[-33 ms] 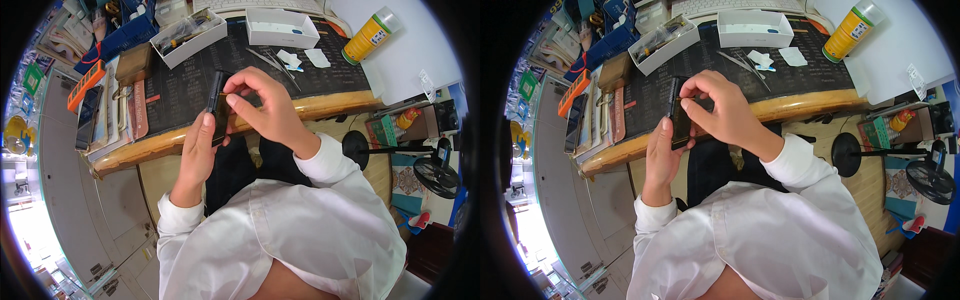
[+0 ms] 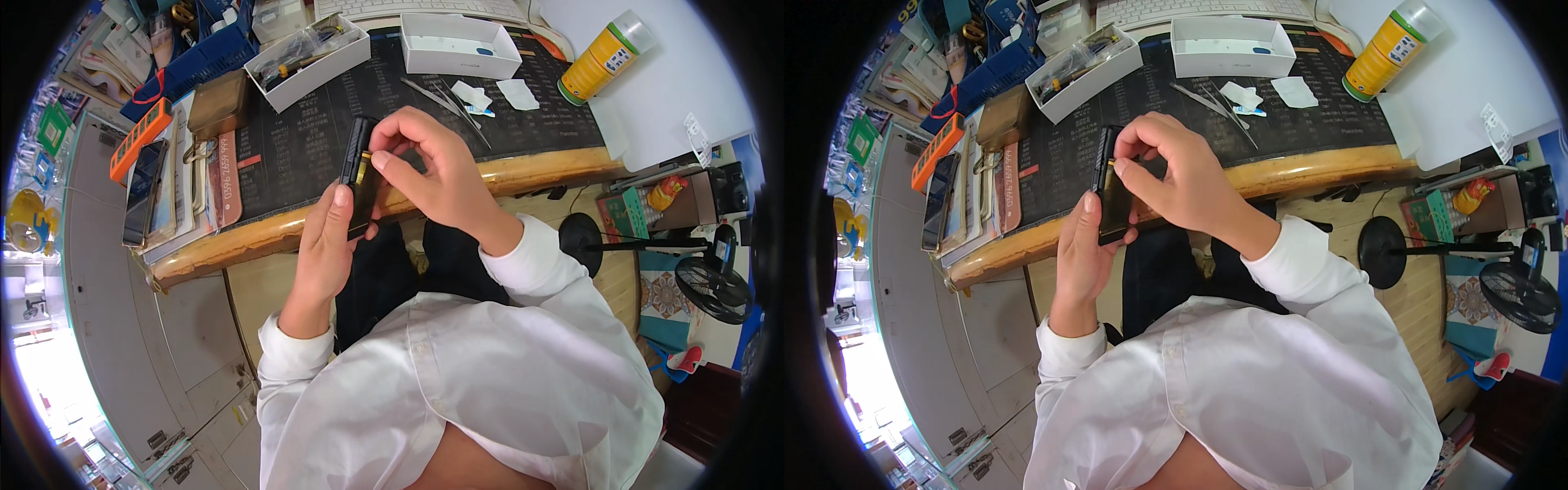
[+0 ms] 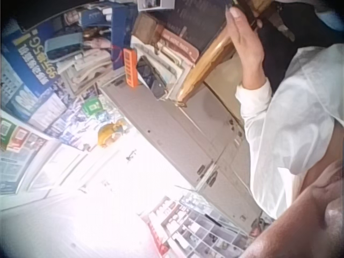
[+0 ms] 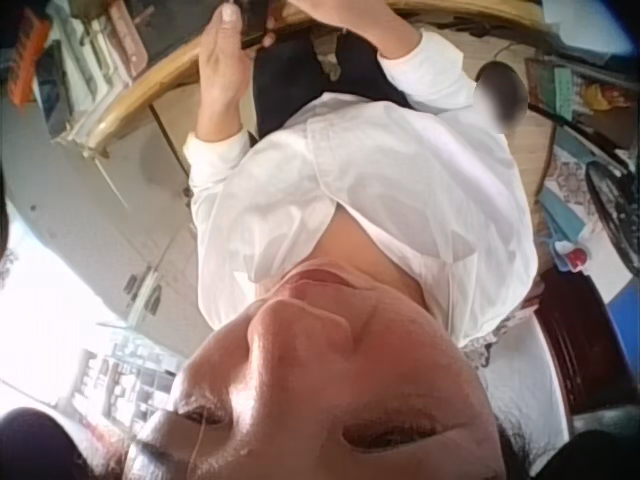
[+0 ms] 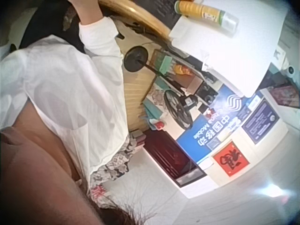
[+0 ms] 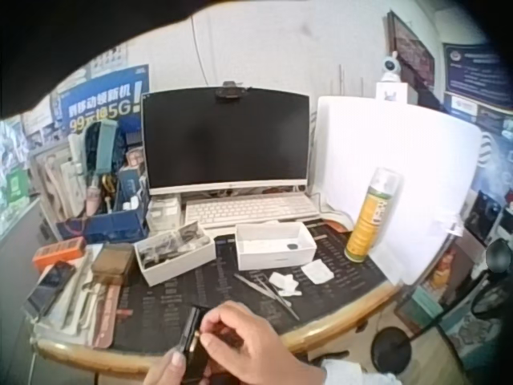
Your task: The person disassembles a feature phone, cleans the internal components and keypad with a cloth, uses a hairdryer to apply heat, then reassembles the phone by aligning and snapping the keypad and casing together.
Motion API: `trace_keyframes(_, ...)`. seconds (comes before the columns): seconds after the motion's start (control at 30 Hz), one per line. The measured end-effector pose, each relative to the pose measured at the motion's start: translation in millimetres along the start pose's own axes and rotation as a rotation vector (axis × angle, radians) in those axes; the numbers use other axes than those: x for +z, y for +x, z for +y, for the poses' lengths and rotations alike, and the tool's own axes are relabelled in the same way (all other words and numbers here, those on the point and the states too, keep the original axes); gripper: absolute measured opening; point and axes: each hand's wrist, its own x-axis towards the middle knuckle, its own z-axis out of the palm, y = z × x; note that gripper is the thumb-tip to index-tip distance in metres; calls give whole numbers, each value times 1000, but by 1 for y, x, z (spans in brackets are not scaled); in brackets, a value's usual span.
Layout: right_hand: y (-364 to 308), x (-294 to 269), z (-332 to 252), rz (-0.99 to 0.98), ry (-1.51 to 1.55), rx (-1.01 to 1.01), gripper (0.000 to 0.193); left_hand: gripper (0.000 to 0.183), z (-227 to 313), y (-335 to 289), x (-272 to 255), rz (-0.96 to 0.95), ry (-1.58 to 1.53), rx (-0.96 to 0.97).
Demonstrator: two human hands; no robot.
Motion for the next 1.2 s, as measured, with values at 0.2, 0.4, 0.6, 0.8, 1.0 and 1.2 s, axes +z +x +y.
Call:
trace_keyframes(0.2, -4, 10, -3, 5, 132, -51, 18, 47, 5, 9, -5, 247, -215, 5)
trace_keyframes(0.4, 3, -19, 10, 301, 229, 42, 25, 42, 11, 10, -6, 216, -258, 87)
trace_keyframes(0.6, 26, -50, 42, 257, -347, 406, 27, 52, 30, -1, -5, 95, 440, 210)
trace_keyframes(0.8, 13, -43, -7, -133, -295, -355, 60, 47, 43, -13, 5, 34, 887, 411)
trace_keyframes(1.0, 7, -26, -33, -159, -136, -410, 32, 51, 50, -17, 12, -33, 1080, 605)
trace_keyframes(1.2, -4, -23, -36, -130, -168, -445, 25, 50, 49, -21, 14, -50, 1110, 701)
